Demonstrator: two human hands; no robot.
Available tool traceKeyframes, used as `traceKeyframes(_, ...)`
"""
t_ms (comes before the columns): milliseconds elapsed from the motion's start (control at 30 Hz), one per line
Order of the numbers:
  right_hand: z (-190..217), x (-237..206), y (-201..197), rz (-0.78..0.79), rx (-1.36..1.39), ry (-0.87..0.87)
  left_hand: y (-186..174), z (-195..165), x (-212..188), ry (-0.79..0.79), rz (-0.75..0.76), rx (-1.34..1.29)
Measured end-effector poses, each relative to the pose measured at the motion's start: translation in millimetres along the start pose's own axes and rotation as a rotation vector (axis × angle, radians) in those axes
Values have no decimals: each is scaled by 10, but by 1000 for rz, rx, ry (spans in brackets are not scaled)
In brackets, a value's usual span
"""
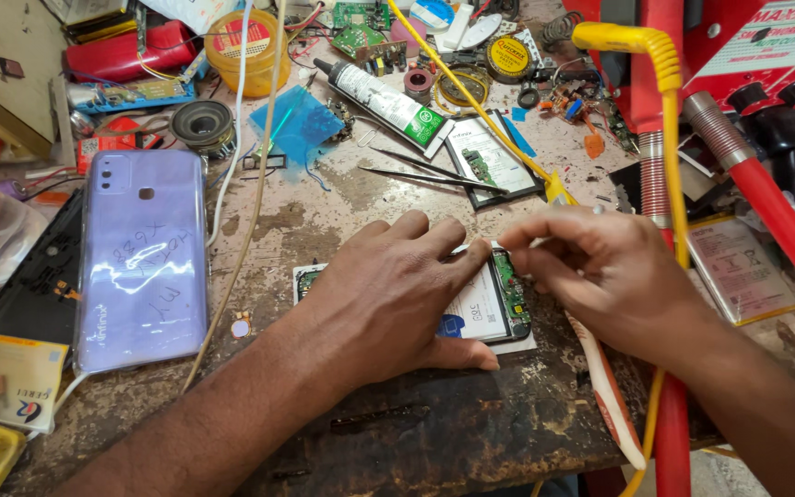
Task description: The person assembles a smartphone by placing a new battery into the chassis, applying adhesive to a small component, and installing the motherboard. They connect several ribbon cables and connectors to the motherboard using their fingers and tweezers.
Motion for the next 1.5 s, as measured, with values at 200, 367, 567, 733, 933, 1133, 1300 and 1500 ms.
traceKeyframes(200,110,-62,-57,114,-169,-415,8,18,-11,30,-44,-35)
traceKeyframes(367,147,-50,-49,90,-200,-460,-2,17,-11,30,-58,-35)
traceKeyframes(567,240,-132,-1,92,-343,-447,-2,14,-4,22,-40,-18)
traceKeyframes(733,146,-73,13,167,-315,-411,-18,-3,-23,12,-21,-2)
traceKeyframes(933,57,-46,-66,65,-124,-326,-30,-6,-23,3,6,1)
traceKeyframes(1133,125,-1,-67,79,-176,-512,-17,5,-23,17,-27,-13)
traceKeyframes(1300,78,-9,-67,73,-178,-509,-4,-2,-10,8,4,-7)
traceKeyframes(1500,36,-12,-68,76,-152,-497,-16,-9,-5,1,0,-5)
Point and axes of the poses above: each hand's wrist, its own x-axis towards the middle knuckle, its own y-axis out of the palm, z = x × y, the point moved 3 cm from there along x, towards the middle knuckle, and after that the axes turned 15 degrees about -y, right-handed, at the moved point
